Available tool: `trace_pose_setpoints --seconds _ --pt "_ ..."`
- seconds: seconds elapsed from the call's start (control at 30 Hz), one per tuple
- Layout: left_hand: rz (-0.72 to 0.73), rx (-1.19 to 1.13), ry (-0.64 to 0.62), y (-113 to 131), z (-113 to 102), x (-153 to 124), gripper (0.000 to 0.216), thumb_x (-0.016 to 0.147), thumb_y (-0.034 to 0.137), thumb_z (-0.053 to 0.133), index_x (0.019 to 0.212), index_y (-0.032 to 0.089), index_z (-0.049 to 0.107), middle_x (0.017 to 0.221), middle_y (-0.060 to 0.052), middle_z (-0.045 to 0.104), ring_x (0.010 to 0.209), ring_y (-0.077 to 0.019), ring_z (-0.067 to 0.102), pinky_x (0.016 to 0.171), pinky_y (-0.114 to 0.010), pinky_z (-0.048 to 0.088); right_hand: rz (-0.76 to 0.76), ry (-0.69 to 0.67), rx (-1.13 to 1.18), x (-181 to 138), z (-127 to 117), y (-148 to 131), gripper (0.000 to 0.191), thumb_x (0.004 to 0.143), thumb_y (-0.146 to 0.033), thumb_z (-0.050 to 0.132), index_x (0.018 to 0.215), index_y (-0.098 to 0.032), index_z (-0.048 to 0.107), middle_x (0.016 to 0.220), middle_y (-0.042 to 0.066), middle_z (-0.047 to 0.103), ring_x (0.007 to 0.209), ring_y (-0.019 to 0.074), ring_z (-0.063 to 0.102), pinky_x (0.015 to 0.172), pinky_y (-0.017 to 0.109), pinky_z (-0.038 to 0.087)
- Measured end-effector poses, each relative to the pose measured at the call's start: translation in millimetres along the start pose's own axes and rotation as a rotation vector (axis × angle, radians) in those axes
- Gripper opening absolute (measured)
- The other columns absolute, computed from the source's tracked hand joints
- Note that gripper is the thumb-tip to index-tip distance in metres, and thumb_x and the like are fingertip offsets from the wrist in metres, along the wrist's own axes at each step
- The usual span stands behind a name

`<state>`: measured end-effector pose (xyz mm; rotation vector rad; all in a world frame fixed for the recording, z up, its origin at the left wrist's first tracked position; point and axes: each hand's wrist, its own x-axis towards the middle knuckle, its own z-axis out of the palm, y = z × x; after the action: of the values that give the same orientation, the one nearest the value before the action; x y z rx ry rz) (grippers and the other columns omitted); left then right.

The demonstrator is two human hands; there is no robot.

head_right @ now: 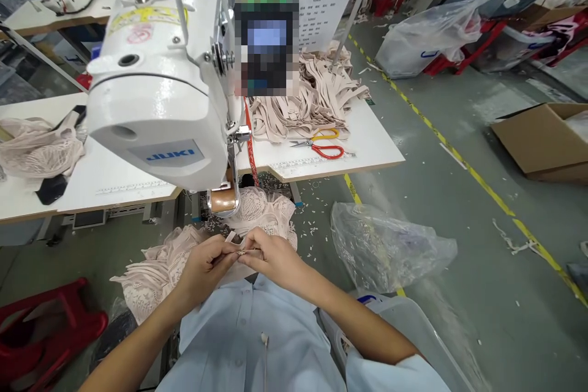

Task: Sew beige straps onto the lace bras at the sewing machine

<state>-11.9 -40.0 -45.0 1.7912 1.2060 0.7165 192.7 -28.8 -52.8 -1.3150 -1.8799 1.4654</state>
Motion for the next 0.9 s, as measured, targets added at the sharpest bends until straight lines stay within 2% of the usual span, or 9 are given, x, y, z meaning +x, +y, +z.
trace_pose_setpoints --seconds 0.1,0.2,0.37,0.47,0.67,0.9 --pt "-0.045 -0.039 0.041 1 2 -1 0.018 0.092 0.025 0.058 0.079 0.017 0.067 0.071 0.0 0.054 0.063 -0.0113 0.048 0.058 -0.023 0.035 -0.04 -0.005 -0.05 2 -2 -2 0.013 0.088 -0.035 0.064 0.095 -0.024 0.063 0.078 -0.003 0.064 0.067 0.0129 0.054 0.06 0.023 0.035" --pt "-0.081 -0.073 0.024 2 0 0 0.02 0.092 0.028 0.058 0.078 0.016 0.066 0.072 -0.001 0.055 0.064 -0.012 0.049 0.059 -0.024 0.036 -0.119 -0.009 -0.071 3 -6 -3 0.013 0.09 -0.036 0.063 0.093 -0.025 0.069 0.082 -0.001 0.065 0.075 0.0138 0.056 0.066 0.024 0.037" --pt "-0.115 -0.142 -0.061 -1 -10 4 0.028 0.098 0.031 0.047 0.098 0.018 0.071 0.086 -0.005 0.063 0.078 -0.0155 0.057 0.07 -0.026 0.042 -0.136 0.0 -0.037 1 -9 -5 0.012 0.088 -0.033 0.065 0.089 -0.021 0.07 0.08 0.0 0.063 0.073 0.0133 0.056 0.065 0.024 0.037" --pt "-0.097 -0.116 -0.071 -2 -11 4 0.022 0.094 0.027 0.053 0.105 0.019 0.071 0.084 -0.003 0.061 0.072 -0.0141 0.054 0.065 -0.025 0.04 -0.117 0.005 -0.033 0 -10 -7 0.012 0.087 -0.032 0.066 0.088 -0.021 0.071 0.078 0.0 0.062 0.071 0.0131 0.055 0.063 0.024 0.036" --pt "0.017 -0.059 -0.011 0 -2 0 0.015 0.092 0.022 0.056 0.083 0.017 0.067 0.071 0.0 0.052 0.063 -0.0112 0.047 0.058 -0.022 0.033 -0.139 -0.004 -0.087 1 -11 -8 0.012 0.088 -0.031 0.065 0.091 -0.022 0.072 0.078 0.0 0.063 0.073 0.0134 0.055 0.065 0.024 0.036" --pt "-0.02 -0.078 0.007 5 0 -2 0.021 0.095 0.028 0.054 0.081 0.017 0.064 0.071 0.0 0.052 0.064 -0.0115 0.046 0.059 -0.023 0.035 -0.12 0.034 -0.076 4 -9 -9 0.01 0.087 -0.027 0.063 0.087 -0.021 0.072 0.077 0.0 0.064 0.07 0.0126 0.055 0.063 0.023 0.037"
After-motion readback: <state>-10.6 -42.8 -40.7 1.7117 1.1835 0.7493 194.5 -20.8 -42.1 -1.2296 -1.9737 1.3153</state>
